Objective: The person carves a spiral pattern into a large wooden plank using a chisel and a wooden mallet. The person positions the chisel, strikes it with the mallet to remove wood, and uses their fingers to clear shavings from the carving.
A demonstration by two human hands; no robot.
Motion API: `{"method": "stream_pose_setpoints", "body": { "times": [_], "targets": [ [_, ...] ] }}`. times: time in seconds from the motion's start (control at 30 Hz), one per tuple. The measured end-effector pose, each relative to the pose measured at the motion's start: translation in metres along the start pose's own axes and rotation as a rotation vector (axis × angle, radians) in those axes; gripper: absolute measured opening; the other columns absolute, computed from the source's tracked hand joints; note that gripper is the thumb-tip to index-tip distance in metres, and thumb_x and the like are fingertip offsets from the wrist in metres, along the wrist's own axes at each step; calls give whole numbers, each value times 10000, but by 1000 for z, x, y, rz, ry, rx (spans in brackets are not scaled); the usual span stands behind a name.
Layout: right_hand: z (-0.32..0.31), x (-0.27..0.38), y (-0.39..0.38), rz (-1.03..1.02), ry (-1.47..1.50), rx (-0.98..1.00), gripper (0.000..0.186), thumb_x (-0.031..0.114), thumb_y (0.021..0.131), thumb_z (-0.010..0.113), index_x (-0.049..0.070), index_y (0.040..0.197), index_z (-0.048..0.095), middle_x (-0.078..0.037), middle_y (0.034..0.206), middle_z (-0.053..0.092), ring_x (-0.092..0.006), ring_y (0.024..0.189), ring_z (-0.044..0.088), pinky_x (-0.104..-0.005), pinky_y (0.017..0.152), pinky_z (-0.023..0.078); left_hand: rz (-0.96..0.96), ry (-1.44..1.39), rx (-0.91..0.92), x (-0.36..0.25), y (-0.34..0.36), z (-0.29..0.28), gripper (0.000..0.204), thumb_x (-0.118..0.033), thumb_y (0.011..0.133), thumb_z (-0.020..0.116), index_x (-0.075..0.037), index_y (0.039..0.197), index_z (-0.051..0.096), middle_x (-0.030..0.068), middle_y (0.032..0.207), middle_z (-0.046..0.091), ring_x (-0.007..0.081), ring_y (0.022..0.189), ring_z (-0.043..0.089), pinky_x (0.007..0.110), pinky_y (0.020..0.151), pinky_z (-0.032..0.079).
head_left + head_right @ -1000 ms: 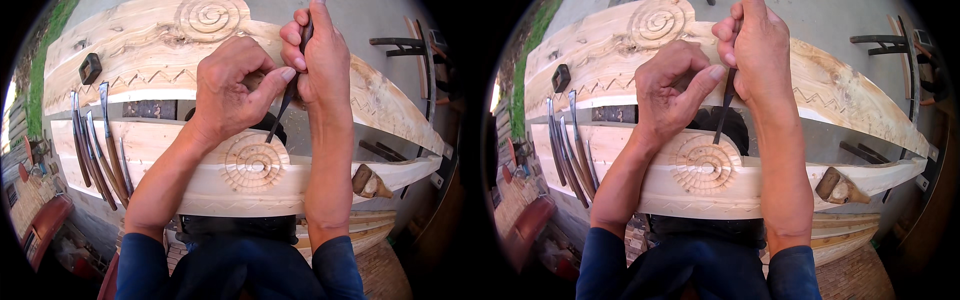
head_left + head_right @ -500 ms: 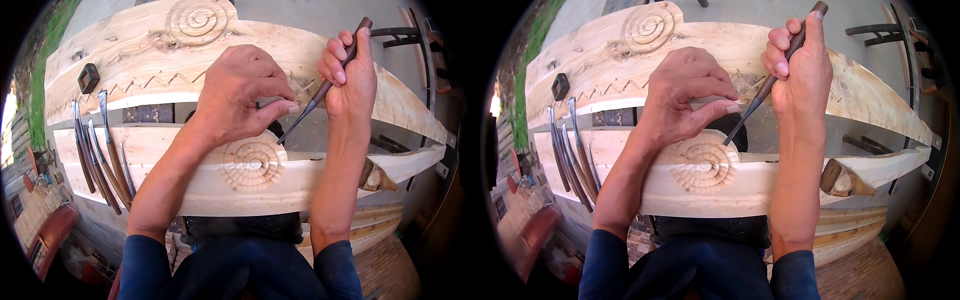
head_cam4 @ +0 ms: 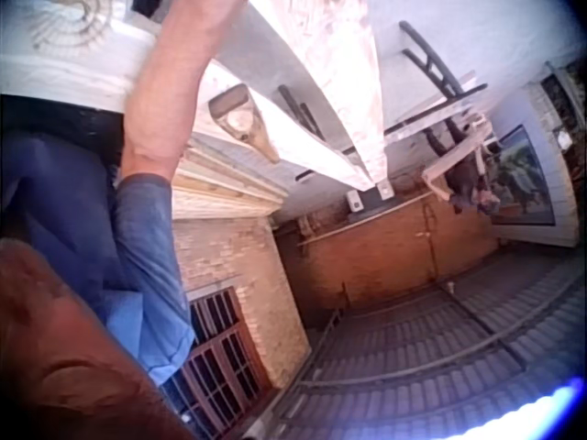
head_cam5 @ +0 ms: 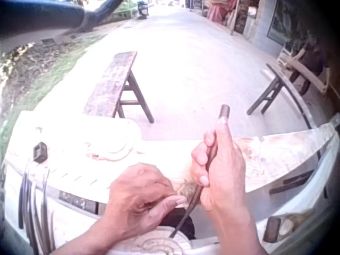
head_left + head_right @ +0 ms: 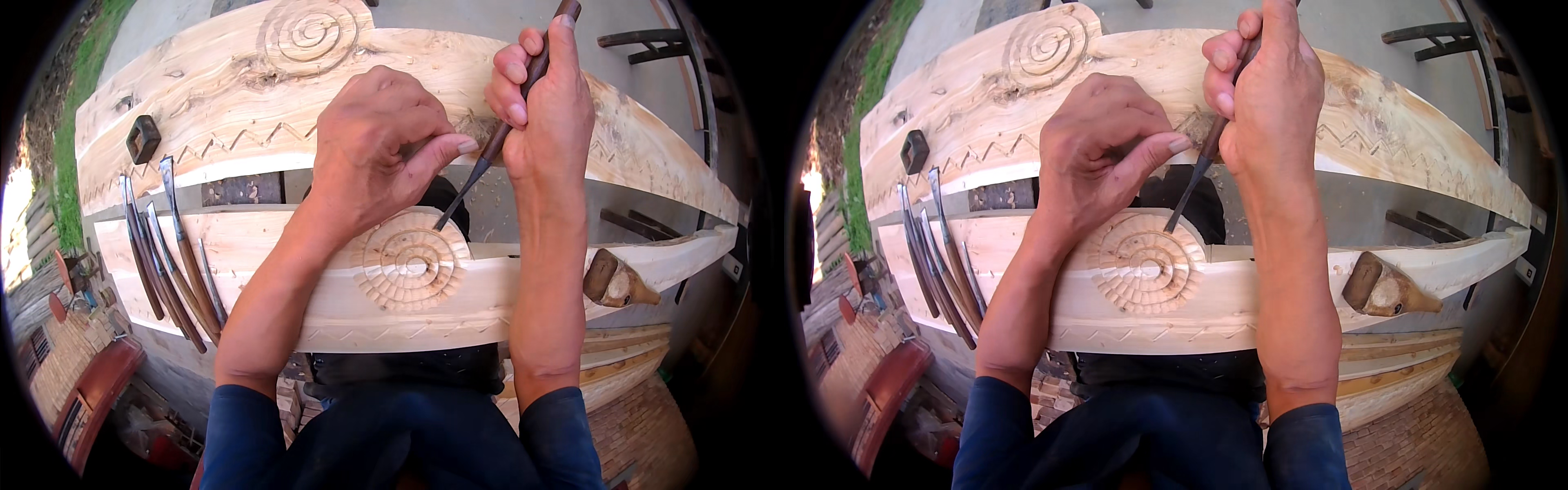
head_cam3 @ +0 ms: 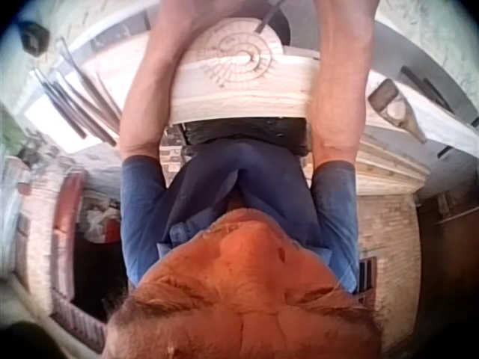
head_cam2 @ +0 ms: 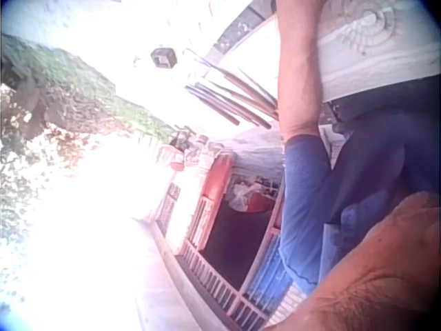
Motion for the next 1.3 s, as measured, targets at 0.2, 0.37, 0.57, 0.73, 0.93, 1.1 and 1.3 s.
{"method": "stream_pose_setpoints", "body": {
  "times": [0.2,0.37,0.57,0.73,0.93,1.1,1.3],
  "targets": [
    [0,-4,-4,-37,-24,-91,357,424,1154,482,120,966,500,-10,715,504,-85,481,317,-262,457,256,12,59,-147,1,5,4,151,-47,823,873,-13,786,731,74,736,676,255,730,612,366,702,502],
    [23,-11,4,-28,-161,-80,351,412,1150,488,123,951,503,-1,699,489,-79,495,323,-260,456,249,41,38,-193,3,6,12,163,-34,828,864,-1,777,713,79,717,660,246,707,603,358,685,499],
    [11,-4,-3,0,-72,-68,349,407,1149,500,124,945,502,4,687,482,-78,479,319,-255,450,241,16,16,-236,8,3,10,167,-95,805,866,-47,764,711,83,720,641,295,721,612,411,697,498],
    [-22,4,18,163,132,116,362,440,1150,507,127,968,496,0,713,507,-75,460,303,-249,446,242,9,-6,-146,2,3,1,132,8,865,822,15,814,701,88,764,683,237,733,621,339,700,511],
    [-6,11,9,74,60,22,329,387,1164,495,108,991,504,-5,742,499,-60,452,325,-235,432,269,-14,-13,-134,3,2,-1,133,3,886,814,27,823,698,93,786,698,241,769,644,344,729,524],
    [8,3,4,77,108,-48,401,454,1160,467,127,930,500,-21,628,510,-103,398,372,-257,367,275,23,-28,-238,7,4,5,207,-86,834,853,-36,719,688,84,653,587,277,657,567,388,618,463],
    [11,-9,1,21,-7,-41,387,446,1160,478,130,937,505,-20,647,518,-97,401,371,-251,376,275,30,-33,-222,8,3,6,192,-80,831,855,-31,731,698,82,657,593,274,661,572,383,624,466]
  ]
}}
Point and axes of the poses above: each hand's wrist, its own y-axis towards the middle knuckle, its own z-axis out of the palm, x = y × z, the point moved 1 cm from there along y, towards the middle knuckle
